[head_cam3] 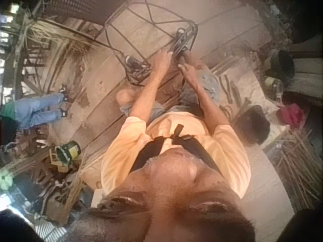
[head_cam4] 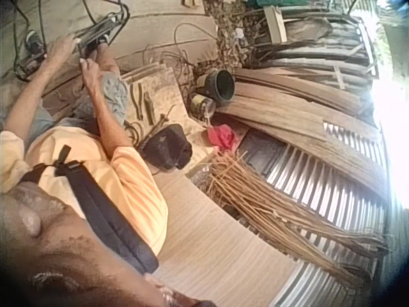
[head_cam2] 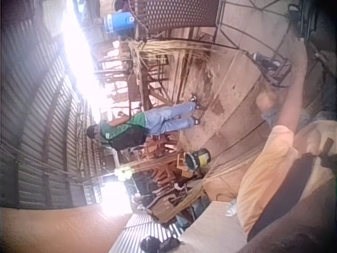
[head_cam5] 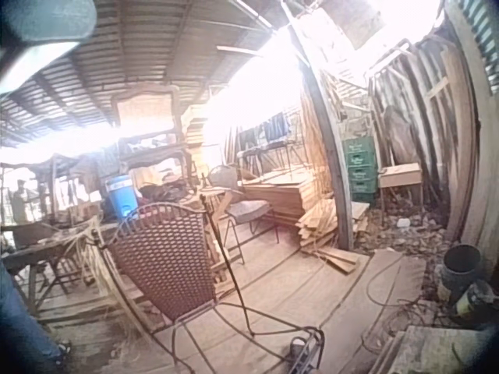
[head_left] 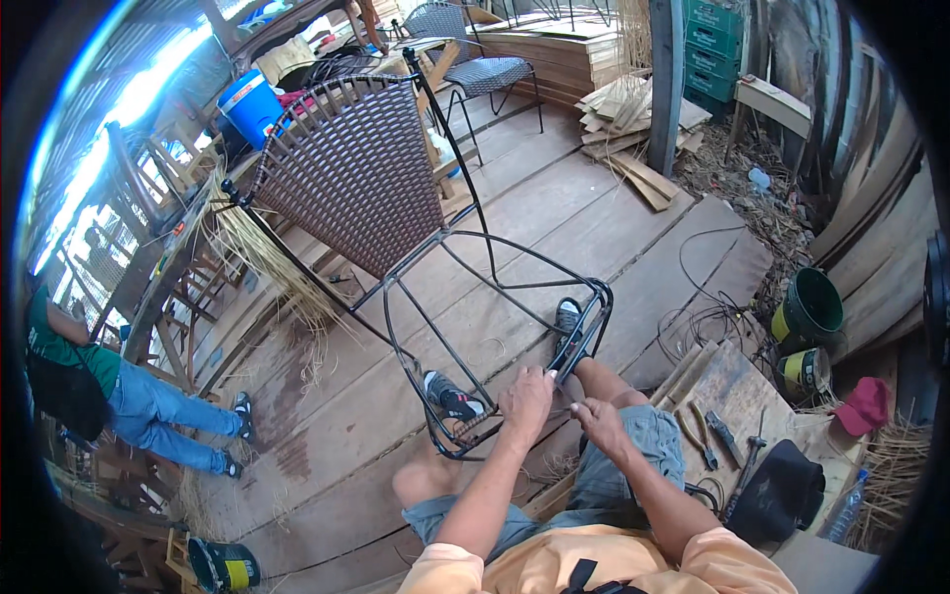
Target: Weaving decorative material onto the metal frame of a chair.
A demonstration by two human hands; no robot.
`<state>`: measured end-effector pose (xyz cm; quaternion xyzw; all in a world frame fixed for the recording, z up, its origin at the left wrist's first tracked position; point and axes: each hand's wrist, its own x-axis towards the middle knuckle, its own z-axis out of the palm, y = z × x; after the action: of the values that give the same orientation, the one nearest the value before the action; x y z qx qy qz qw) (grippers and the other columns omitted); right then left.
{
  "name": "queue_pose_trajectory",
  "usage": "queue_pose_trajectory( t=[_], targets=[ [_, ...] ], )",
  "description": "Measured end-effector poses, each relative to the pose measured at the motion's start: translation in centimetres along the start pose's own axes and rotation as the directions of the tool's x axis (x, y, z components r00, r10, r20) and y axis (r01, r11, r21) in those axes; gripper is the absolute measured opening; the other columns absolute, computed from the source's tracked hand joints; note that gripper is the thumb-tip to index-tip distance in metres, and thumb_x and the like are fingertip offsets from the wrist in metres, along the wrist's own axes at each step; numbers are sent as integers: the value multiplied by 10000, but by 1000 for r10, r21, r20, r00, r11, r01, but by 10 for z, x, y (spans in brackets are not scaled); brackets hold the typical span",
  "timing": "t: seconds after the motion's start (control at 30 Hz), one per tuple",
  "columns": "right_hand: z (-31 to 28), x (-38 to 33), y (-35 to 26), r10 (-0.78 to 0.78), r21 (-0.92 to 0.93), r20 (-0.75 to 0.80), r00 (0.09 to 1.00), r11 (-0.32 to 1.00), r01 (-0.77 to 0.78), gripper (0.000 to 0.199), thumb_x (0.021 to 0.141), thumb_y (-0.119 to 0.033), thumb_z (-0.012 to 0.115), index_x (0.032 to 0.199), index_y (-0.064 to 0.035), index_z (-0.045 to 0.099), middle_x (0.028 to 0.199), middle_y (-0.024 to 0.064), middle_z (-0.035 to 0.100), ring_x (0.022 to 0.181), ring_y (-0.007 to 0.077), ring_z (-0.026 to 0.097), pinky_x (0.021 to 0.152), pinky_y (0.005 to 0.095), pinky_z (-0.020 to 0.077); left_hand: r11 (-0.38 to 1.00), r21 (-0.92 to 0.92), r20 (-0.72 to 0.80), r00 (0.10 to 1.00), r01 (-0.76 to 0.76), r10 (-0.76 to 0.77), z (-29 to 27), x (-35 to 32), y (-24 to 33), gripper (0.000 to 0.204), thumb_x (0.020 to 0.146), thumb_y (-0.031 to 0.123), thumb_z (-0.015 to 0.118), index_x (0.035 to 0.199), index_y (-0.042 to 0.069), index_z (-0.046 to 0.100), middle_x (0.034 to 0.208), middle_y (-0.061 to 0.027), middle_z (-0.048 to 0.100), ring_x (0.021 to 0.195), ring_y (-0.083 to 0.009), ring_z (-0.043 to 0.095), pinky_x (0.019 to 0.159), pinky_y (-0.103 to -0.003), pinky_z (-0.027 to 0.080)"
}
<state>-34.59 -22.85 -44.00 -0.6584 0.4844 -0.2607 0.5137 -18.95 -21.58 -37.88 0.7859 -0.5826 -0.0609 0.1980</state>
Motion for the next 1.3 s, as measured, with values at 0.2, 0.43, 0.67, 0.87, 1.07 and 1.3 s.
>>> queue_pose_trajectory(
  t=[0.2,0.43,0.67,0.87,1.07,1.3],
  targets=[
    [-6,-15,-32,-1,37,205,979,999,-6,314,866,-255,592,660,-23,541,571,-22,426,553,63,399,484,263,346,989,-147,110,993,-14,31,-15,6,-6,307,883,352,495,937,67,596,802,-228,631,775,-415,609,677,-496,481],
    [-25,-19,-62,-171,251,404,899,965,71,239,858,-202,598,757,15,584,769,26,517,760,98,476,694,277,406,993,-113,191,980,-42,63,-26,-7,-29,320,886,362,490,883,70,620,778,-223,626,775,-401,613,668,-485,479],
    [23,6,-99,-357,667,406,841,745,-6,239,882,-192,578,1040,-37,668,1287,82,467,1114,169,454,916,309,377,995,-100,332,943,29,6,-50,-40,-53,227,871,282,497,1014,130,587,843,-201,637,812,-387,616,660,-478,487],
    [24,-1,-104,-104,715,312,944,680,-162,289,938,-272,486,942,-25,638,638,-32,512,603,98,491,556,264,403,998,-53,338,939,-38,54,-49,-38,-40,188,868,244,502,937,79,561,858,-189,632,784,-382,611,652,-475,482],
    [31,-47,-88,-254,245,196,947,948,204,297,901,-267,516,846,11,605,647,91,541,612,168,502,608,329,442,946,-36,277,906,-322,319,-33,-37,-69,236,917,301,442,893,91,549,822,-147,611,726,-359,607,615,-452,490],
    [3,-33,-96,-211,496,276,938,867,49,289,929,-244,481,794,-19,600,654,-10,517,629,83,466,585,251,405,917,-81,26,919,-390,393,-32,-44,-53,150,851,139,527,986,80,553,870,-176,595,823,-360,588,693,-439,475]
  ],
)
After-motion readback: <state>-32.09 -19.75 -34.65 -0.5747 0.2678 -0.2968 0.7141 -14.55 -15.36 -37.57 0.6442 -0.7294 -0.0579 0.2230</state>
